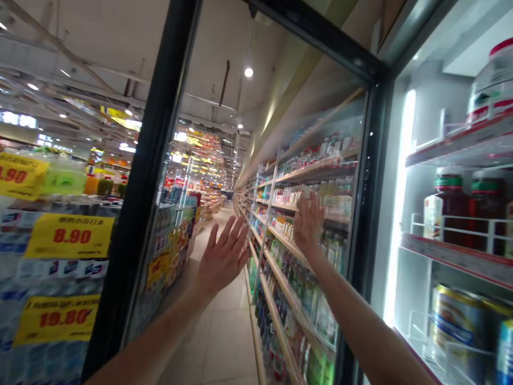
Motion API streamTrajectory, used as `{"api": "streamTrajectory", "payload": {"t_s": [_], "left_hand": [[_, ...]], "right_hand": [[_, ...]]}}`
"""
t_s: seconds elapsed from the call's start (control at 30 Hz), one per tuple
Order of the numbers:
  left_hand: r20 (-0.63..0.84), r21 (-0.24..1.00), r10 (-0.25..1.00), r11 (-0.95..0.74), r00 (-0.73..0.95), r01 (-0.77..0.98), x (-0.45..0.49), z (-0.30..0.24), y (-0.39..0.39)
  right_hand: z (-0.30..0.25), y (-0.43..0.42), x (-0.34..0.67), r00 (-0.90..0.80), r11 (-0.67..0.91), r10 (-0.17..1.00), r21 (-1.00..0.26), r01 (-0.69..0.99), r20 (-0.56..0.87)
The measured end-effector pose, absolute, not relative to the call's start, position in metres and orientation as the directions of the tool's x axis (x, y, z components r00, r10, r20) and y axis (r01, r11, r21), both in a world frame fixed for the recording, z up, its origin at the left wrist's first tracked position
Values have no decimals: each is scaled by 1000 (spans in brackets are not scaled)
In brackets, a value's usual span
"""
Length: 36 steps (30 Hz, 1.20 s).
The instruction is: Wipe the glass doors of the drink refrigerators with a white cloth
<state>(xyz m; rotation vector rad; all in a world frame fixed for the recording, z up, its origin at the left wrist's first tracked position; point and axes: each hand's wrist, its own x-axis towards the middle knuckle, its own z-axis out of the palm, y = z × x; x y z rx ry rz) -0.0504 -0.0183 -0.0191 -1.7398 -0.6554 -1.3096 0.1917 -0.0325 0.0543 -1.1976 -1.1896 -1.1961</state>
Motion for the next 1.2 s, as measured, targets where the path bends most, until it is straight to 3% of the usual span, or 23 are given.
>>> {"api": "streamTrajectory", "payload": {"t_s": [0.07,0.13,0.27,0.33,0.47,0.57,0.63,0.7,0.73,0.8,0.93,1.0,1.07,1.2], "left_hand": [[946,-307,-72,-525,317,794,-55,-10,-21],[959,-267,-65,-521,274,811,-64,10,-22],[995,-95,-47,-431,83,897,-94,66,-16],[997,-78,-50,-406,64,910,-107,86,-12],[995,-99,-69,-390,79,915,-116,93,-13],[993,-107,-89,-379,79,919,-115,89,-16],[991,-114,-105,-380,79,918,-115,88,-15],[990,-120,-121,-382,79,917,-116,89,-13],[989,-122,-126,-381,79,917,-116,89,-12],[989,-120,-128,-382,76,916,-117,89,-10],[990,-110,-128,-397,63,911,-116,89,-9],[990,-108,-123,-398,64,911,-115,88,-9],[990,-112,-119,-386,71,916,-115,87,-8],[988,-127,-133,-373,83,919,-116,88,-6]], "right_hand": [[50,-29,180,-110,6,14,110,994,994],[51,-30,186,-95,12,13,95,995,995],[74,-39,225,243,50,-46,-240,969,969],[94,-44,242,385,68,-69,-381,922,920],[133,-47,234,450,91,-92,-443,892,888],[144,-41,185,285,94,-65,-278,956,956],[138,-36,147,13,85,-23,-11,996,1000],[128,-32,121,-293,88,25,290,953,956],[124,-31,117,-377,89,37,373,924,925],[122,-32,130,-360,76,20,358,931,933],[141,-35,188,123,63,-138,-115,991,983],[152,-34,194,205,72,-160,-196,978,965],[154,-32,171,97,64,-113,-90,994,989],[136,-27,85,-297,64,-2,297,953,955]]}}
